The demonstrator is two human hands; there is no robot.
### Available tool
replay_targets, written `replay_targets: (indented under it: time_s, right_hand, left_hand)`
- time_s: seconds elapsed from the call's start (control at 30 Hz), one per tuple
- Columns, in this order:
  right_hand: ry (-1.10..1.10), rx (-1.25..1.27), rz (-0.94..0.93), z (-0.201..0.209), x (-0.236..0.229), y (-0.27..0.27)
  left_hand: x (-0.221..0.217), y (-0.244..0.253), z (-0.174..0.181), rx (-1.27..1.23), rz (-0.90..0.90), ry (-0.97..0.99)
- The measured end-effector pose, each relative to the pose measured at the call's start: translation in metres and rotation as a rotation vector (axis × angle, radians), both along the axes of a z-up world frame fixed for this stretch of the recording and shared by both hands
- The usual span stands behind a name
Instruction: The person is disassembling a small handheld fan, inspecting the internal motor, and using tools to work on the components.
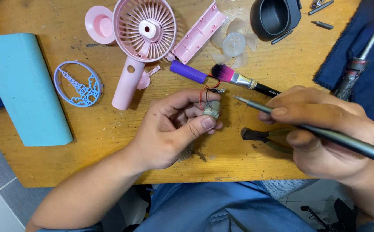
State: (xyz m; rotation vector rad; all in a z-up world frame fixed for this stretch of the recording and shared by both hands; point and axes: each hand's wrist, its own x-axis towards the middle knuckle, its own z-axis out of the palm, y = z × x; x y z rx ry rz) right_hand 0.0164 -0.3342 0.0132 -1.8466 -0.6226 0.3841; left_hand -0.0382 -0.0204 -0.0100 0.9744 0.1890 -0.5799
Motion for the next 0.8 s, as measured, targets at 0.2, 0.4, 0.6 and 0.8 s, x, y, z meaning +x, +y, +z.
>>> replay_targets:
  time_s: [0.2, 0.4, 0.6, 0.8]
  right_hand:
    - [-0.095, -0.079, 0.033, 0.012, -0.005, 0.007]
    - [-0.110, -0.038, 0.074, 0.010, -0.002, 0.013]
    - [-0.117, 0.002, 0.062, 0.009, -0.004, 0.016]
    - [-0.101, 0.004, 0.081, 0.007, -0.003, 0.015]
  left_hand:
    - [-0.003, -0.004, -0.005, -0.117, 0.017, 0.091]
    - [-0.002, -0.007, -0.002, -0.011, 0.015, 0.011]
    - [-0.002, -0.007, -0.001, -0.019, 0.010, 0.004]
    - [-0.003, -0.007, -0.002, -0.016, 0.002, -0.011]
